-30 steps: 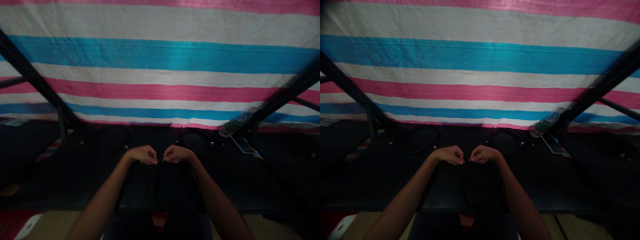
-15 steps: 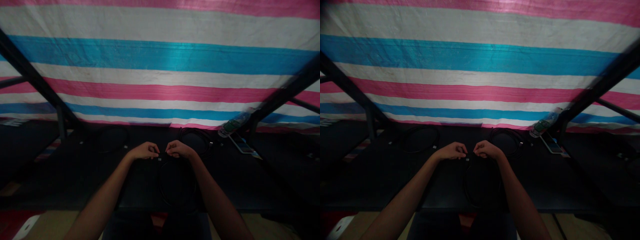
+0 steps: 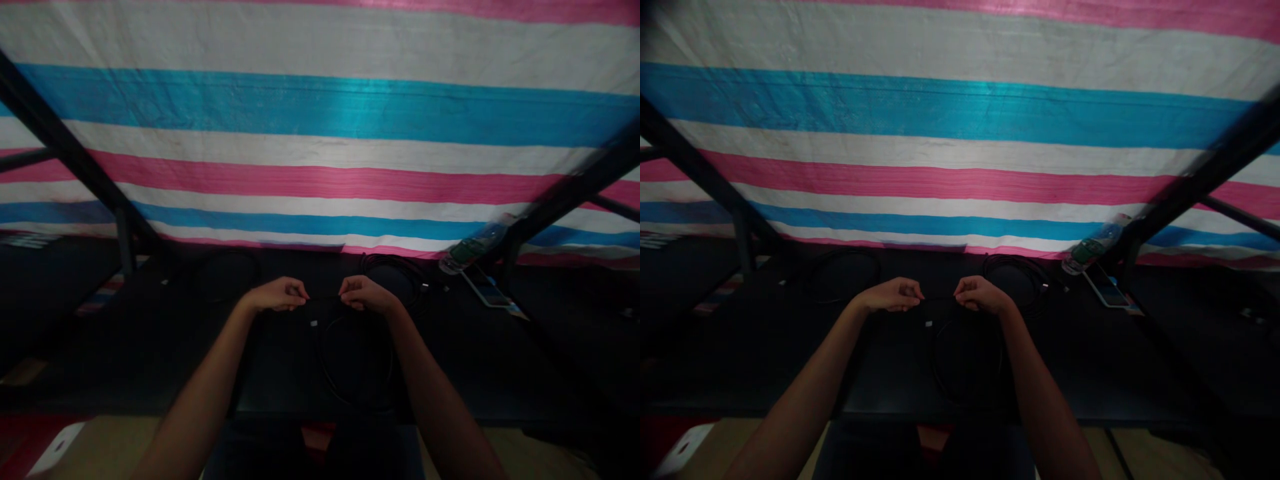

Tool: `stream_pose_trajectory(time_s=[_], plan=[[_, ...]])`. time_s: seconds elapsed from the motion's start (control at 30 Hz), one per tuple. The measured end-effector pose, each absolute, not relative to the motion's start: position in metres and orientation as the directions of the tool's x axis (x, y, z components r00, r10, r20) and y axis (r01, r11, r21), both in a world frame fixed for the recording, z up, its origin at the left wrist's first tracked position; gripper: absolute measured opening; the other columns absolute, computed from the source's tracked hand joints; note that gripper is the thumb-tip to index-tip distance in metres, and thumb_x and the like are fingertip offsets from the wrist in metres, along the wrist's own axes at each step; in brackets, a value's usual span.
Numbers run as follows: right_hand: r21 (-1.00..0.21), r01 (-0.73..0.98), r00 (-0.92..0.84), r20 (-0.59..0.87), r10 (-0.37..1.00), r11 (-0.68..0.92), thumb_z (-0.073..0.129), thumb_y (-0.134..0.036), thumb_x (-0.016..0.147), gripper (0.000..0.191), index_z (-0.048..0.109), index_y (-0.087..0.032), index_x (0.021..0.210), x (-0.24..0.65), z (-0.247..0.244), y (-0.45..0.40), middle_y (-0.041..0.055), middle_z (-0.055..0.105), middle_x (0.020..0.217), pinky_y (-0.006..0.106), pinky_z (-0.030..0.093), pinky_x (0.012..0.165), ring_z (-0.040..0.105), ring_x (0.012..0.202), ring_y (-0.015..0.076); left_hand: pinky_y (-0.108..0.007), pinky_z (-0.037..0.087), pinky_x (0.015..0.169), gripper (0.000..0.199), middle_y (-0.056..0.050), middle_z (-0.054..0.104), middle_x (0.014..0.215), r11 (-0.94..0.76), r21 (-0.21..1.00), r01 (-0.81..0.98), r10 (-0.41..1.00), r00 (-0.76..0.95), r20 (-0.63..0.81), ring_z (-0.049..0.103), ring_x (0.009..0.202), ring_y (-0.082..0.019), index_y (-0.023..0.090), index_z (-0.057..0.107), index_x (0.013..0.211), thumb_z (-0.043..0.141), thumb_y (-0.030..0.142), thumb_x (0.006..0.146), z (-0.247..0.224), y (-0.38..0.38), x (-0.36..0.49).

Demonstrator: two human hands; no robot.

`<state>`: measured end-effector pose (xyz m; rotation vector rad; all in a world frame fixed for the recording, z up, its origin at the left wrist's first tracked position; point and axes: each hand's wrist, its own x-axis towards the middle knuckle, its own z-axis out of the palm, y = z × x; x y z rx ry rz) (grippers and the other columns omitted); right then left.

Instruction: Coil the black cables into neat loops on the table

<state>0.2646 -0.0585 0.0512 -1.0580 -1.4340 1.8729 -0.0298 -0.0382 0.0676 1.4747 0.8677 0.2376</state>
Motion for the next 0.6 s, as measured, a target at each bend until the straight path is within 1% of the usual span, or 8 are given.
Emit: stream_pose_trajectory(time_s=[0.1, 0.17, 0.27, 0.33, 0.4, 0.47, 0.6], plan=[[-0.945, 0.024, -0.542, -0.287, 0.790, -0.328, 0.081, -0.023, 0.065, 0.024, 0.063, -0.012, 0.076, 0.259, 0.047, -0.060, -0.0030, 0.061, 0.056, 0.015, 0.027, 0.035, 0.040, 0.038, 0.0029, -0.016, 0.023, 0.037, 0.049, 0.003, 0.060, 0.063, 0.102, 0.925, 0.367, 0.640, 0.688, -0.343, 0.039, 0.040, -0.004, 0.014, 0.064, 0.102, 0.077, 0.051, 0.073, 0.066, -0.043, -0.016], [-0.930, 0.052, -0.588, -0.323, 0.741, -0.364, 0.082, -0.023, 0.064, 0.024, 0.064, -0.012, 0.075, 0.254, 0.044, -0.061, -0.0019, 0.062, 0.056, 0.015, 0.025, 0.034, 0.040, 0.037, 0.0027, -0.016, 0.024, 0.037, 0.048, 0.003, 0.061, 0.063, 0.095, 0.921, 0.377, 0.611, 0.709, -0.354, 0.040, 0.041, -0.005, 0.014, 0.066, 0.100, 0.078, 0.051, 0.071, 0.065, -0.047, -0.008], [-0.901, 0.125, -0.709, -0.373, 0.598, -0.415, 0.083, -0.025, 0.064, 0.026, 0.066, -0.011, 0.079, 0.248, 0.040, -0.063, -0.0015, 0.063, 0.057, 0.015, 0.025, 0.034, 0.041, 0.036, 0.0026, -0.016, 0.024, 0.038, 0.046, 0.003, 0.059, 0.060, 0.120, 0.901, 0.417, 0.509, 0.753, -0.417, 0.044, 0.044, -0.006, 0.014, 0.068, 0.090, 0.082, 0.050, 0.066, 0.064, -0.051, -0.006], [-0.881, 0.162, -0.777, -0.392, 0.493, -0.445, 0.083, -0.026, 0.066, 0.029, 0.066, -0.011, 0.084, 0.247, 0.040, -0.064, -0.0016, 0.064, 0.060, 0.014, 0.028, 0.035, 0.043, 0.037, 0.0030, -0.016, 0.025, 0.039, 0.046, 0.003, 0.058, 0.059, 0.145, 0.878, 0.456, 0.429, 0.771, -0.471, 0.046, 0.046, -0.006, 0.015, 0.069, 0.087, 0.084, 0.051, 0.064, 0.065, -0.050, -0.012], [-0.875, 0.168, -0.803, -0.389, 0.452, -0.454, 0.083, -0.026, 0.068, 0.031, 0.066, -0.012, 0.090, 0.251, 0.043, -0.064, -0.0026, 0.063, 0.062, 0.014, 0.030, 0.036, 0.044, 0.039, 0.0030, -0.016, 0.024, 0.039, 0.047, 0.004, 0.056, 0.057, 0.173, 0.863, 0.475, 0.393, 0.770, -0.502, 0.044, 0.044, -0.006, 0.014, 0.069, 0.086, 0.085, 0.051, 0.062, 0.067, -0.047, -0.023], [-0.892, 0.149, -0.786, -0.368, 0.496, -0.427, 0.081, -0.025, 0.070, 0.031, 0.065, -0.012, 0.093, 0.259, 0.048, -0.064, -0.0036, 0.062, 0.062, 0.015, 0.031, 0.037, 0.045, 0.040, 0.0031, -0.016, 0.022, 0.038, 0.046, 0.005, 0.054, 0.055, 0.199, 0.870, 0.451, 0.412, 0.767, -0.492, 0.041, 0.043, -0.005, 0.014, 0.068, 0.086, 0.085, 0.051, 0.063, 0.070, -0.042, -0.035], [-0.948, 0.084, -0.665, -0.283, 0.691, -0.308, 0.079, -0.025, 0.072, 0.026, 0.065, -0.012, 0.089, 0.276, 0.055, -0.061, -0.0028, 0.062, 0.063, 0.015, 0.030, 0.037, 0.044, 0.041, 0.0038, -0.016, 0.019, 0.037, 0.043, 0.006, 0.052, 0.056, 0.196, 0.907, 0.372, 0.515, 0.748, -0.418, 0.036, 0.040, -0.004, 0.015, 0.065, 0.093, 0.080, 0.048, 0.071, 0.073, -0.036, -0.046]])
